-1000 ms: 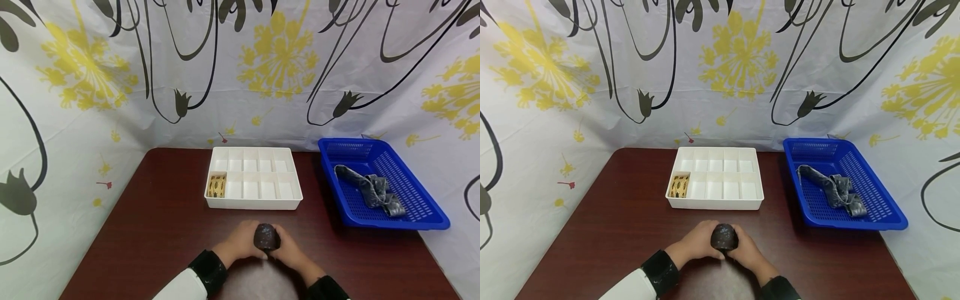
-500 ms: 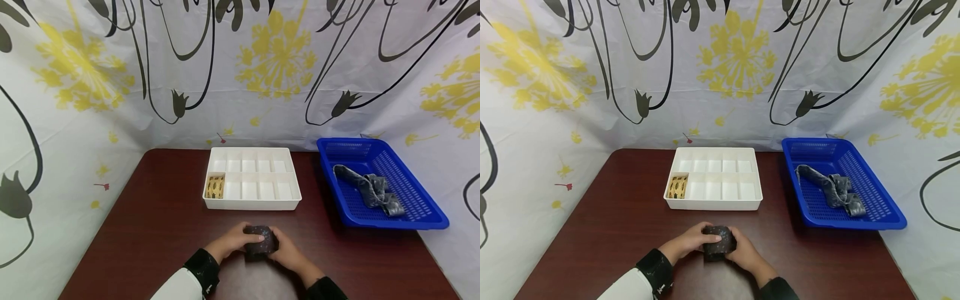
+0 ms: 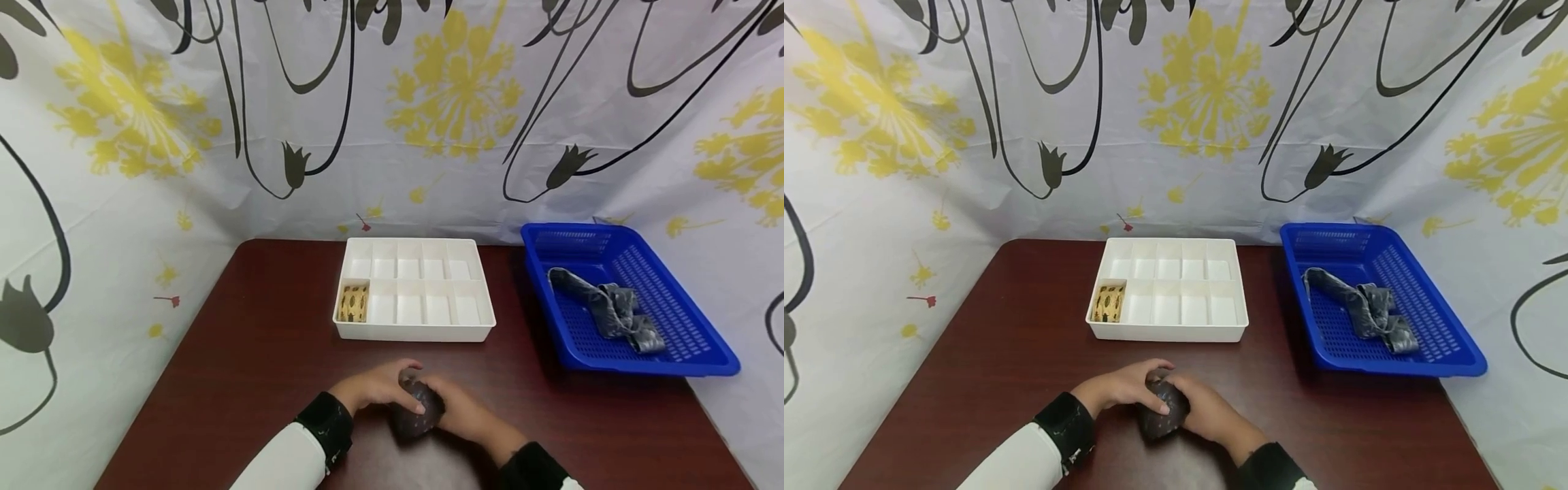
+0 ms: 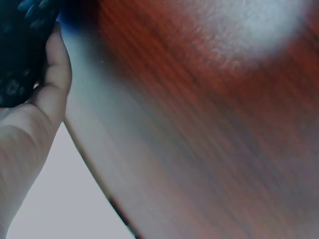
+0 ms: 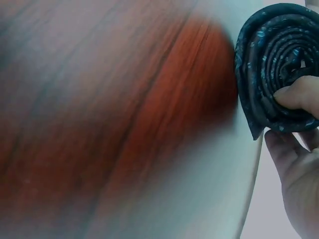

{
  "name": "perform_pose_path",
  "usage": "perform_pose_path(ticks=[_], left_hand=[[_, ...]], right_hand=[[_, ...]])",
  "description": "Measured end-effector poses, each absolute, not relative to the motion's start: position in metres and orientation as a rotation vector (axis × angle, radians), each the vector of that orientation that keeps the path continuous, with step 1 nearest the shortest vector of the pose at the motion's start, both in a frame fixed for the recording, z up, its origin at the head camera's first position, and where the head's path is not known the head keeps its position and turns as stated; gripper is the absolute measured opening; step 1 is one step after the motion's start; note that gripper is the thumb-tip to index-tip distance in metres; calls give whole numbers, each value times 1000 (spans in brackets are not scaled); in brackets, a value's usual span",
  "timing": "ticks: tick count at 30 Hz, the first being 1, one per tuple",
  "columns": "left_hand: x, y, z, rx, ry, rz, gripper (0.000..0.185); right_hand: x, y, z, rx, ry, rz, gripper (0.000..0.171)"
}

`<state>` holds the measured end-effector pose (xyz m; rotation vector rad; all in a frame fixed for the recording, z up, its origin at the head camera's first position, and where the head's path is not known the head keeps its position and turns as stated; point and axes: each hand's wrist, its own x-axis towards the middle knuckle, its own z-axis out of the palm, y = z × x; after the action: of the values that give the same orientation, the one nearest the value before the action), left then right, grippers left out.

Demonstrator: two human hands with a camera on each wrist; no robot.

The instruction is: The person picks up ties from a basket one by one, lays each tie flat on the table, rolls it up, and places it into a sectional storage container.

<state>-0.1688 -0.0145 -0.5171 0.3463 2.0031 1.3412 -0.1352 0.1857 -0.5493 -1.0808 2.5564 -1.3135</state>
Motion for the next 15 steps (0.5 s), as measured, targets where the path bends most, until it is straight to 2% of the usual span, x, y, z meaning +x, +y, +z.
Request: perform_pose_path(ticks=[3, 6, 9, 15], left_hand=[[-169, -15, -516, 399, 2053, 1261, 87], [-169, -17, -517, 432, 2045, 1325, 87], [-170, -20, -515, 434, 2039, 1452, 82], [-179, -24, -502, 334, 2124, 1670, 62]], right_hand=[[-138, 181, -546, -1224, 2644, -1215, 60], [-142, 178, -545, -1233, 2744, -1185, 66], [-147, 177, -540, -1112, 2842, -1218, 70], [-164, 182, -517, -783, 2943, -1345, 60]])
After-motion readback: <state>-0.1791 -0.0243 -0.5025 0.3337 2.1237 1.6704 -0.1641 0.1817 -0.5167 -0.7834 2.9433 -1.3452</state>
